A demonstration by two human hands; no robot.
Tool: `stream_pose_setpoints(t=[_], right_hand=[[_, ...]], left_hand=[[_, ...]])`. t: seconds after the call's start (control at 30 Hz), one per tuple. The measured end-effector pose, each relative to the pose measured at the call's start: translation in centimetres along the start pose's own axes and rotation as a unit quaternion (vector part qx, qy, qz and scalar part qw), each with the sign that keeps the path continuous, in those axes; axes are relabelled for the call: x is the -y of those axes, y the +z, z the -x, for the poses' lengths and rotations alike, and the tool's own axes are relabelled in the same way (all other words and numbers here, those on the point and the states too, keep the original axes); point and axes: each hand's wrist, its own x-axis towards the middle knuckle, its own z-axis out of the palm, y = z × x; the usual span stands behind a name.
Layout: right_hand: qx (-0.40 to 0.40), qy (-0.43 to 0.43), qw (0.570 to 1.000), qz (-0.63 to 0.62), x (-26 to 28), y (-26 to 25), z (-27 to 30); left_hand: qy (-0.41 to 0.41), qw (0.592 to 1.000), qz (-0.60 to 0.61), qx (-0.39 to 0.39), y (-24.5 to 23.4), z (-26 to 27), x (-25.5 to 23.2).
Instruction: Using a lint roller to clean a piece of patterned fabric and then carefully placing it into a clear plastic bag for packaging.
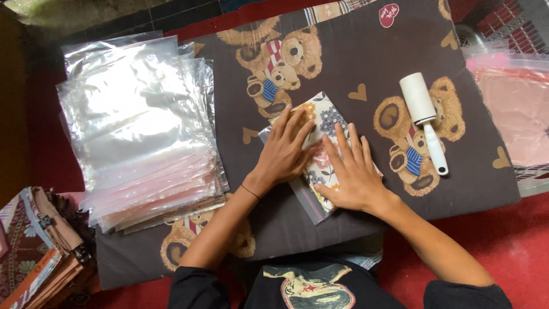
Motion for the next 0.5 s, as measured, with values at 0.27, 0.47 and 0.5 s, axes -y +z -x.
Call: stream_pose_setpoints(t=[0.27, 0.47, 0.5], right_hand=[[0.027, 0.029, 0.999, -0.006, 0.0, -2.1, -0.9], [0.034, 0.000, 0.999, 0.015, -0.6, -0.9, -0.4], [0.028, -0.014, 0.999, 0.026, -0.9, -0.8, -0.2]], left_hand=[[-0.022, 0.999, -0.015, -0.043, 1.1, 0.5, 0.0], [0.027, 0.999, 0.001, -0.033, 3.1, 1.8, 0.9], [0.038, 0.999, -0.011, -0.031, 3.6, 1.9, 1.0]])
